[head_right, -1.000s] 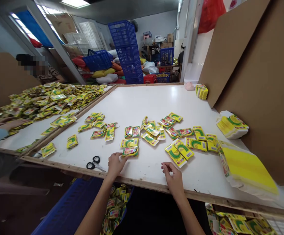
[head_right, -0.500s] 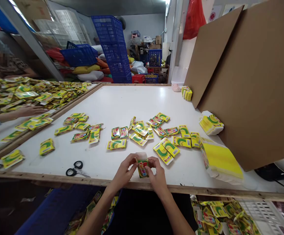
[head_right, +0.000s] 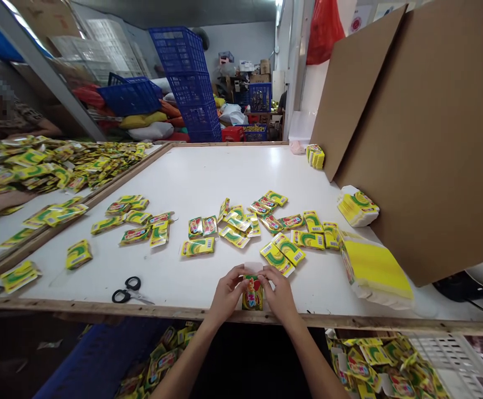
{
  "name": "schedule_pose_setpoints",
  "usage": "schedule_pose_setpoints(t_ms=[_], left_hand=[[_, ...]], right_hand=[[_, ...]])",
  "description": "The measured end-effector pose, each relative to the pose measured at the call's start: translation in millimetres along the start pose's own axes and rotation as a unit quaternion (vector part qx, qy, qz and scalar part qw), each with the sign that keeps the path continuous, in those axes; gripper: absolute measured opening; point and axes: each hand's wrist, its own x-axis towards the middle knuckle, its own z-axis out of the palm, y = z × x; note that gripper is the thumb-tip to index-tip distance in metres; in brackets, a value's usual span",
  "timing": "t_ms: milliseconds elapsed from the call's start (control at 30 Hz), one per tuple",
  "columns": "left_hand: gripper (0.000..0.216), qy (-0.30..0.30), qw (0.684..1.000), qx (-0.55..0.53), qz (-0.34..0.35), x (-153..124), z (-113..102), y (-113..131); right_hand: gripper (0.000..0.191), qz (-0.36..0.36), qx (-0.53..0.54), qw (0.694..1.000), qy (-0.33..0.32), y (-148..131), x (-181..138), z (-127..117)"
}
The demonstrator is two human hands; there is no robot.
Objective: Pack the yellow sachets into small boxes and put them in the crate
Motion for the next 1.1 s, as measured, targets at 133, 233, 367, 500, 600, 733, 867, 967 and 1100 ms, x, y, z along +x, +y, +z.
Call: schedule_pose_setpoints(t_ms=[133, 233, 367, 500, 600, 733, 867, 967, 1100], left_hand=[[0.022, 0.027, 0.998, -0.046, 0.016, -3, 9, 0], [0.015, 0.019, 0.999, 0.002, 0.031, -7, 10, 3], [0.016, 0.026, 0.999, 0.032, 0.028, -11, 9, 6], [0.016, 0.055, 0.998, 0.021, 0.006, -11, 11, 7], [0.016, 0.069, 0.997, 0.017, -0.012, -7, 12, 8], [0.016, 0.083, 0.996, 0.003, -0.021, 0, 13, 9], [0.017, 0.086, 0.996, -0.008, -0.028, 4, 12, 6], [0.019, 0.069, 0.997, -0.017, -0.036, 0, 8, 2], [0.021, 0.039, 0.997, -0.032, -0.054, -7, 5, -2]], right_hand=[[0.021, 0.010, 0.036, 0.998, 0.051, 1, 1, 4], [0.016, -0.019, 0.038, 0.998, 0.035, 0, -3, 4], [0.013, -0.040, 0.030, 0.998, 0.037, -5, -9, 4], [0.016, -0.027, 0.012, 0.998, 0.050, -9, -8, 5], [0.019, -0.005, -0.002, 0.999, 0.046, -8, -2, 3], [0.021, 0.020, -0.003, 0.999, 0.033, -7, 6, 0], [0.020, 0.022, -0.003, 1.000, 0.022, -10, 9, -2], [0.020, 0.006, 0.007, 1.000, 0.016, -10, 5, -2], [0.019, -0.016, 0.034, 0.999, 0.036, -3, -4, 2]])
